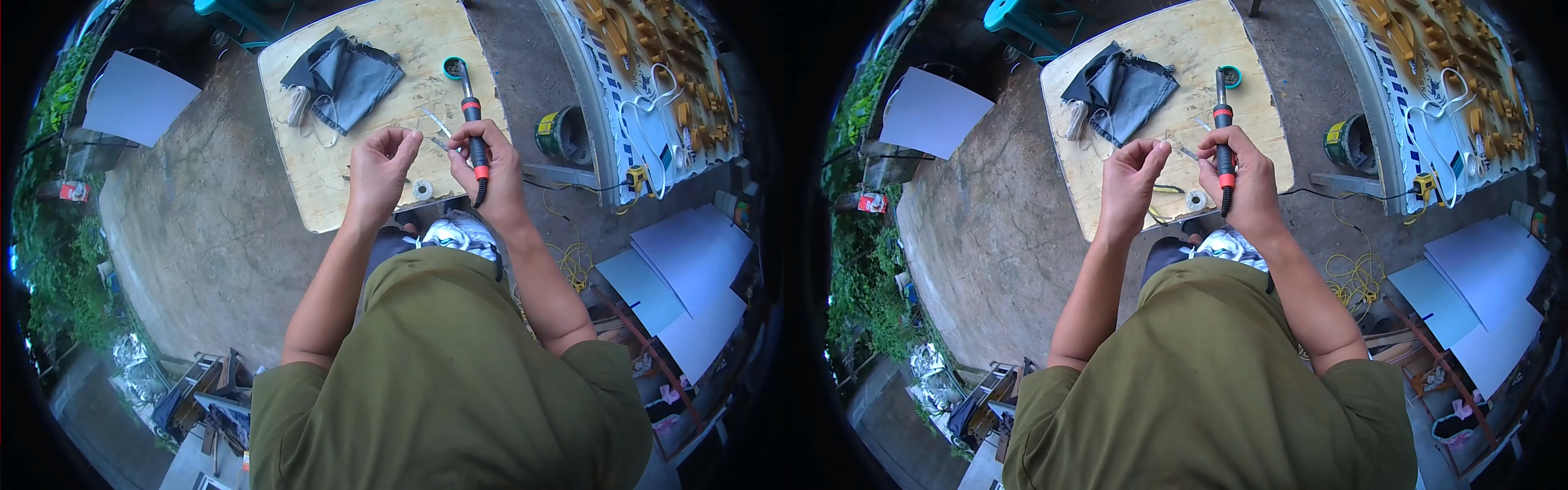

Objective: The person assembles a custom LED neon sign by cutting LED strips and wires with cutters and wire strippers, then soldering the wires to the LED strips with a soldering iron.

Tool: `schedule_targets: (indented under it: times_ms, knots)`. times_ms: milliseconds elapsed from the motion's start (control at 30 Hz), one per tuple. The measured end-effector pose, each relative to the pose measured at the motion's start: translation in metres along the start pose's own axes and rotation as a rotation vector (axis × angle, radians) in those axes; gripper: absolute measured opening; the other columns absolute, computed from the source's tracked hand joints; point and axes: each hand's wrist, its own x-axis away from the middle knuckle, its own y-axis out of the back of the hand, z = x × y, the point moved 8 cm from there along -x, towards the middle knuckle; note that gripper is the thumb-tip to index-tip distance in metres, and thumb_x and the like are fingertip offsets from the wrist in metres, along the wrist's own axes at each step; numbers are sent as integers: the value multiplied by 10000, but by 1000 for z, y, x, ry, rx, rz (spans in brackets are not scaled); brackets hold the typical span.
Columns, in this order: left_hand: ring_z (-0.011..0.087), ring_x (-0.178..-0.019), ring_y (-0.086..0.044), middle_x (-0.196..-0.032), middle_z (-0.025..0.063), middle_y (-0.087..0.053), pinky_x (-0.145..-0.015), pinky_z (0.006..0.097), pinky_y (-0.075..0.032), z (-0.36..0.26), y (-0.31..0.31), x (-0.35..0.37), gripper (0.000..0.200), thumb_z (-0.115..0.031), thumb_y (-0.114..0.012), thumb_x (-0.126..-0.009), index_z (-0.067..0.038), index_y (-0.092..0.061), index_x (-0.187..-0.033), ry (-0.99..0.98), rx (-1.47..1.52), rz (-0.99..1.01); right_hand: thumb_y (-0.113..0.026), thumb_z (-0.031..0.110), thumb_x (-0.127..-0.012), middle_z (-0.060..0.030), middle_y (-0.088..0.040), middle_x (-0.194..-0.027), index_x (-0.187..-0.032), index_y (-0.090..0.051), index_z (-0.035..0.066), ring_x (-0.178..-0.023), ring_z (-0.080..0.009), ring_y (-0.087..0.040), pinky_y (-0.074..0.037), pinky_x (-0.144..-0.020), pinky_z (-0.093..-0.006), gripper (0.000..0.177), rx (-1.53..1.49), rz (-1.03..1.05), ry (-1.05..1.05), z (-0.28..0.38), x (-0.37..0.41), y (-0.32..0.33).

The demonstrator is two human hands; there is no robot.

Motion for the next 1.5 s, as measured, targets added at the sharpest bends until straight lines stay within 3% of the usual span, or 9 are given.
schedule_targets:
  times_ms: [600,1133,1500]
  knots:
    - [34,-694,-454,-765,-56,-607,-626,229,-367,13,2,-4,287,-283,-750,-985,-2,-739,-929,92,-73,23,-717,-36,-852,-75,-702,-870,-1063,-642,59,-766,-129,-669,-544,-744,-292,243,54,43,9,1,1,-1]
    - [40,-692,-451,-766,-53,-611,-633,228,-367,19,0,-6,271,-281,-771,-963,-15,-739,-925,157,8,119,-703,-14,-881,-35,-686,-924,-1086,-637,51,-831,-77,-638,-542,-789,-256,225,-59,109,-29,-8,0,-1]
    - [31,-716,-471,-793,-62,-615,-648,219,-374,12,0,-3,239,-259,-768,-974,-24,-726,-959,99,30,140,-711,-13,-875,-28,-683,-919,-1073,-638,47,-816,-66,-623,-535,-782,-250,219,-101,113,-51,-13,1,-1]
